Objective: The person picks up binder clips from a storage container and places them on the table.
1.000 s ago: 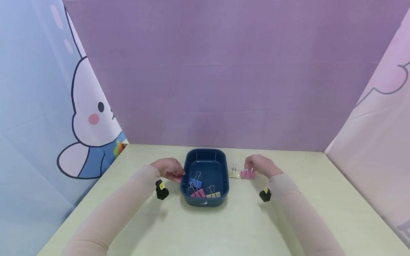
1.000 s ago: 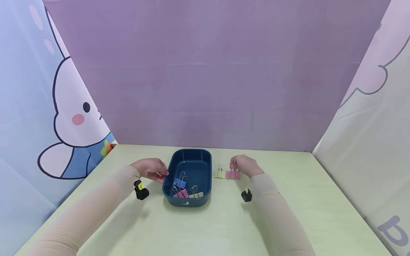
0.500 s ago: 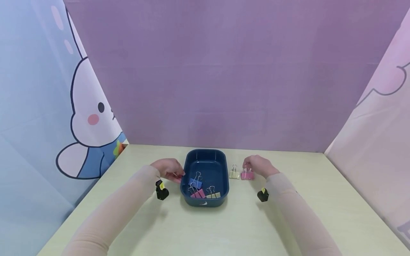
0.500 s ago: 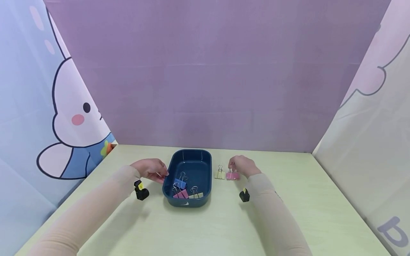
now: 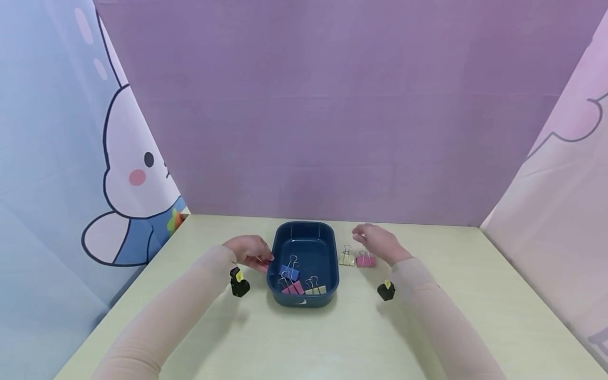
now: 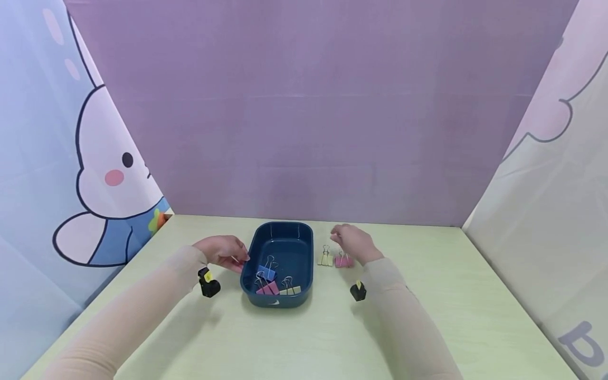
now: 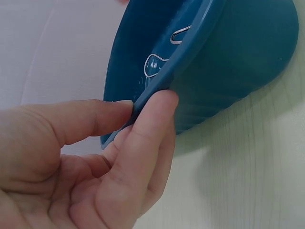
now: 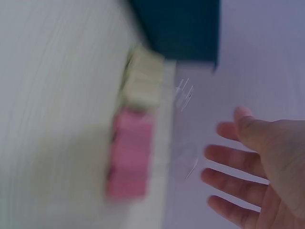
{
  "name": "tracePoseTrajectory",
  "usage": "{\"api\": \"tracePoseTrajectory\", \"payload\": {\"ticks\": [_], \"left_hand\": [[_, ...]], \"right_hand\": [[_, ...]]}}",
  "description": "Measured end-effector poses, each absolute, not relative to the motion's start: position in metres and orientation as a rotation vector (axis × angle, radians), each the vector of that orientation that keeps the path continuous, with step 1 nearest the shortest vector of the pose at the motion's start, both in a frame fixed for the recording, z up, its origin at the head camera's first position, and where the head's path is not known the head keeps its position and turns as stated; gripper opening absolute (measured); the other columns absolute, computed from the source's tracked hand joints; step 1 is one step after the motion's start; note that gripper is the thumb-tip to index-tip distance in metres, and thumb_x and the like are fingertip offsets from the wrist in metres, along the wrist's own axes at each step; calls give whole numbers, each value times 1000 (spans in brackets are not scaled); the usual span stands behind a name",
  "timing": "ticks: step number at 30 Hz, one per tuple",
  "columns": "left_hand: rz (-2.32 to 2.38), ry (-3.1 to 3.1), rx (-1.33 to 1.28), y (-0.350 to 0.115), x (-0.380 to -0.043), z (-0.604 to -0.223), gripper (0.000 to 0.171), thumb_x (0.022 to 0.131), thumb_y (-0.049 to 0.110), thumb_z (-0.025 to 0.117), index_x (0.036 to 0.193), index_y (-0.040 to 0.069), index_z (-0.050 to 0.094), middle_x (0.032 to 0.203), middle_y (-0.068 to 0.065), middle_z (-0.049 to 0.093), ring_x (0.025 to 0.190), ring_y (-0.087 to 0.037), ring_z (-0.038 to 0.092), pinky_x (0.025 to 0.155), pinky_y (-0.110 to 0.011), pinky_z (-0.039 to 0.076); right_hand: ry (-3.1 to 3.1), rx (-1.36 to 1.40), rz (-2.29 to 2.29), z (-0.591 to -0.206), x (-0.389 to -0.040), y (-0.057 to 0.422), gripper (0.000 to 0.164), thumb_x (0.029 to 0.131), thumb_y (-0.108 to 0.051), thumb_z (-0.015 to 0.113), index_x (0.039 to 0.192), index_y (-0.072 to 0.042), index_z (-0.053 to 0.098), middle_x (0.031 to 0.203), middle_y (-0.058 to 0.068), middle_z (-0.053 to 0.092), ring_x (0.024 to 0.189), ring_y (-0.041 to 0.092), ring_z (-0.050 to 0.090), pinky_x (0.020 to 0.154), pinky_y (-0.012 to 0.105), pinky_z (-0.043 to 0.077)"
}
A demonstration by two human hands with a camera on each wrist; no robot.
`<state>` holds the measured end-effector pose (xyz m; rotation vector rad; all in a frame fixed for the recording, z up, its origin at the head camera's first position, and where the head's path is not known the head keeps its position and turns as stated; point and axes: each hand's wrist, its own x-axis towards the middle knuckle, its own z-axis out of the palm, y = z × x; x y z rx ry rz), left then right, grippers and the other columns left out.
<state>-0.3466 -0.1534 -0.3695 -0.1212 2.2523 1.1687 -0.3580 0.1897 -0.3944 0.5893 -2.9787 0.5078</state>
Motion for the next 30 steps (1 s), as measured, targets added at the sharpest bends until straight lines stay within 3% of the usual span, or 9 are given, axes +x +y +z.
{"api": "tracePoseTrajectory", "payload": {"ticks": [4, 8, 12, 16, 23, 30], "left_hand": [[1166, 2262, -128, -155, -347, -369, 23, 93, 3, 60, 112, -9, 61, 86, -15, 63, 63, -14, 64, 61, -24, 60], [1171, 2264, -113, -154, -347, -369, 24, 93, 4, 60, 113, -9, 60, 87, -15, 63, 62, -13, 64, 61, -24, 60], [1179, 2256, -94, -151, -348, -371, 23, 93, 3, 59, 112, -11, 58, 85, -14, 63, 60, -12, 63, 60, -22, 60], [1174, 2259, -90, -149, -349, -371, 24, 93, 4, 59, 112, -11, 59, 81, -12, 62, 60, -12, 63, 59, -23, 60], [1181, 2242, -78, -146, -348, -369, 25, 93, 3, 59, 114, -11, 58, 82, -13, 63, 61, -13, 64, 60, -23, 60], [1172, 2245, -76, -146, -346, -366, 22, 93, 2, 59, 111, -10, 59, 79, -12, 61, 60, -13, 63, 60, -23, 60]], "right_hand": [[-2911, 733, 452, -378, -340, 148, 38, 99, -30, 55, 131, -10, 57, 132, 9, 60, 123, 29, 56, 105, 47, 47], [-2923, 1059, 345, -373, -317, 112, 36, 97, -30, 59, 128, -10, 60, 128, 6, 63, 118, 23, 59, 102, 39, 50], [-2964, 1271, 255, -381, -305, 96, 23, 95, -26, 63, 111, -11, 69, 105, 0, 71, 90, 10, 67, 81, 23, 57], [-3004, 1295, 290, -389, -303, 95, 10, 93, -22, 65, 94, -15, 71, 84, -7, 68, 68, 2, 57, 64, 15, 52], [-2999, 1235, 516, -380, -305, 110, 8, 96, -15, 61, 95, -12, 69, 83, -7, 66, 71, 3, 59, 67, 16, 53], [-2821, 987, 698, -339, -324, 158, 13, 95, -13, 61, 105, -9, 68, 93, 0, 70, 85, 13, 67, 82, 31, 58]]}}
